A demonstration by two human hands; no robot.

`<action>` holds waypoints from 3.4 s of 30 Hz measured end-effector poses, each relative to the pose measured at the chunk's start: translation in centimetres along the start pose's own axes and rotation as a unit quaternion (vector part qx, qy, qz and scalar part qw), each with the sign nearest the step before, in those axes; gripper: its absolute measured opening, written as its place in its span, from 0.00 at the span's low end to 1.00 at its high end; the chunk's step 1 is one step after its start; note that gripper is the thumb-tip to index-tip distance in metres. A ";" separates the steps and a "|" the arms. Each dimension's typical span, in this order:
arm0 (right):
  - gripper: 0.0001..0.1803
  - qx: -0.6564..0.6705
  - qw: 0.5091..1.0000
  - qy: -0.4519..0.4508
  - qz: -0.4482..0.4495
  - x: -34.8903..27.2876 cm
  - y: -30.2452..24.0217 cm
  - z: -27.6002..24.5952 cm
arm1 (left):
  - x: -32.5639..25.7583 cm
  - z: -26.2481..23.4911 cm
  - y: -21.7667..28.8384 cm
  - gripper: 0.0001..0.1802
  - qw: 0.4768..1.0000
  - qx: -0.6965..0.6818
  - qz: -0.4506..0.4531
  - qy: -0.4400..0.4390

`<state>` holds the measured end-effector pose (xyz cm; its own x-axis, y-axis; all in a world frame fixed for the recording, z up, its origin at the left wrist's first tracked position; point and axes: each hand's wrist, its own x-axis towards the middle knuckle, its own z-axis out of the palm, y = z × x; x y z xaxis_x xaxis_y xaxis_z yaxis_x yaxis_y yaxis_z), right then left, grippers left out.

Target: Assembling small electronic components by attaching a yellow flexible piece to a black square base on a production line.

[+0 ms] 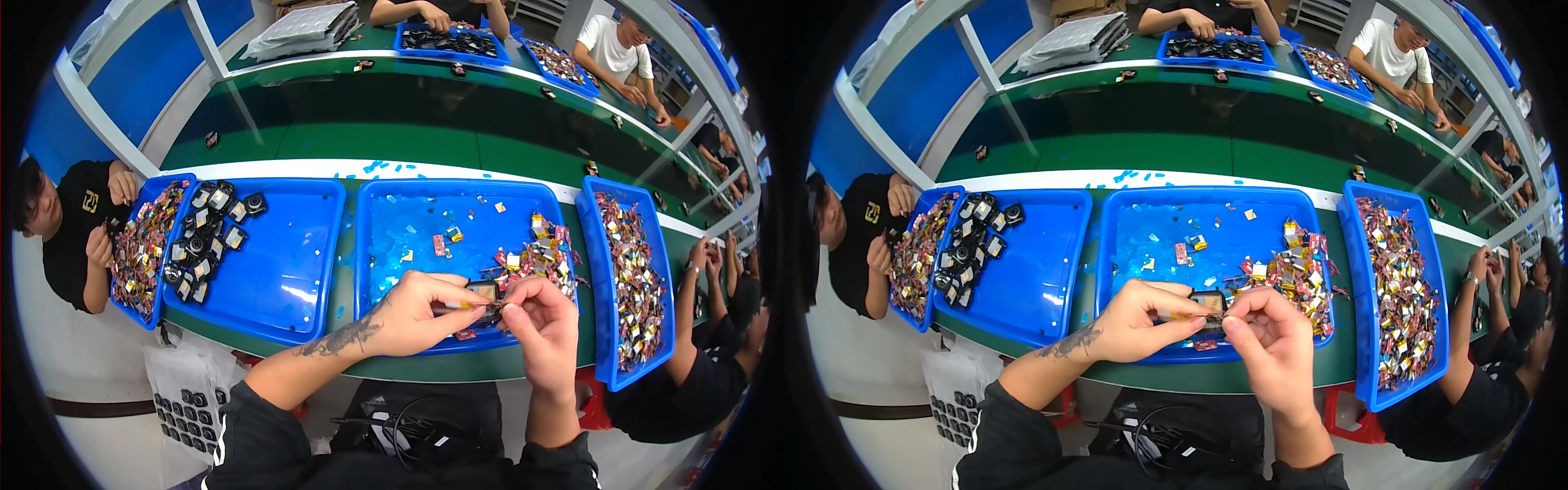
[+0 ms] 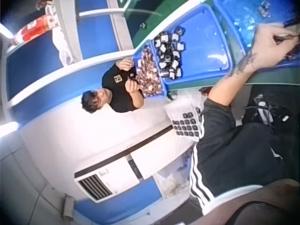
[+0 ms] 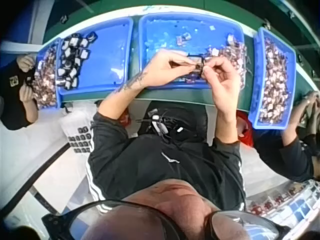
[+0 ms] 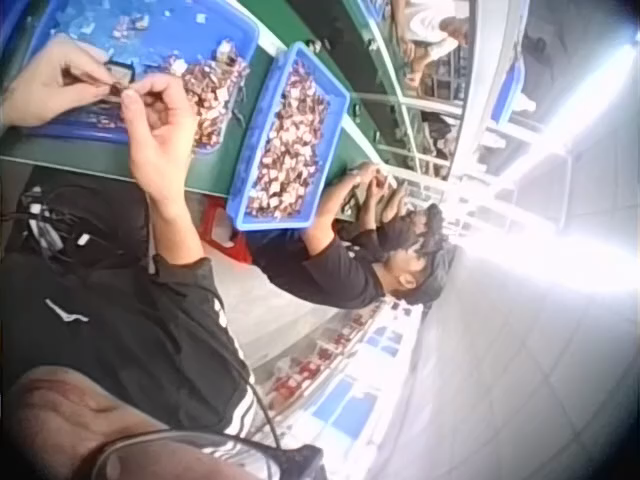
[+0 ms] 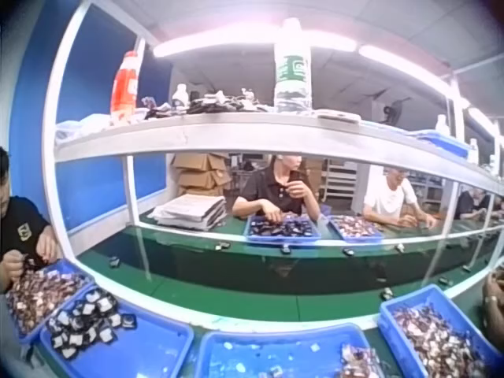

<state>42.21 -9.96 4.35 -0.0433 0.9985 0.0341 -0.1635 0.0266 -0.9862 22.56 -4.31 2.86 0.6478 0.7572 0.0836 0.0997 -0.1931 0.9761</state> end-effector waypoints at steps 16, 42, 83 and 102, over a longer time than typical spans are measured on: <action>0.14 -0.101 0.989 0.080 -0.067 0.3 1.3 1.8 | 0.1 0.2 -0.4 0.19 0.984 -0.159 -0.073 0.016; 0.20 -0.273 0.949 0.077 -0.137 3.3 2.5 3.5 | 0.3 1.4 -1.5 0.32 0.954 -0.238 0.005 0.180; 0.06 -0.424 0.884 -0.103 -0.165 8.5 -0.2 1.5 | -5.9 -10.6 -1.9 0.13 0.937 -0.209 -0.033 0.279; 0.06 -0.170 0.985 -0.001 -0.031 4.5 -0.5 1.6 | 0.0 -1.1 -0.7 0.09 0.976 0.083 0.109 0.169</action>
<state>40.50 -5.56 5.25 -0.0461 0.9943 0.0962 0.1734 0.1028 -0.9795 21.69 -3.49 2.39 0.3843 0.8439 0.3743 0.1261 -0.4496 0.8843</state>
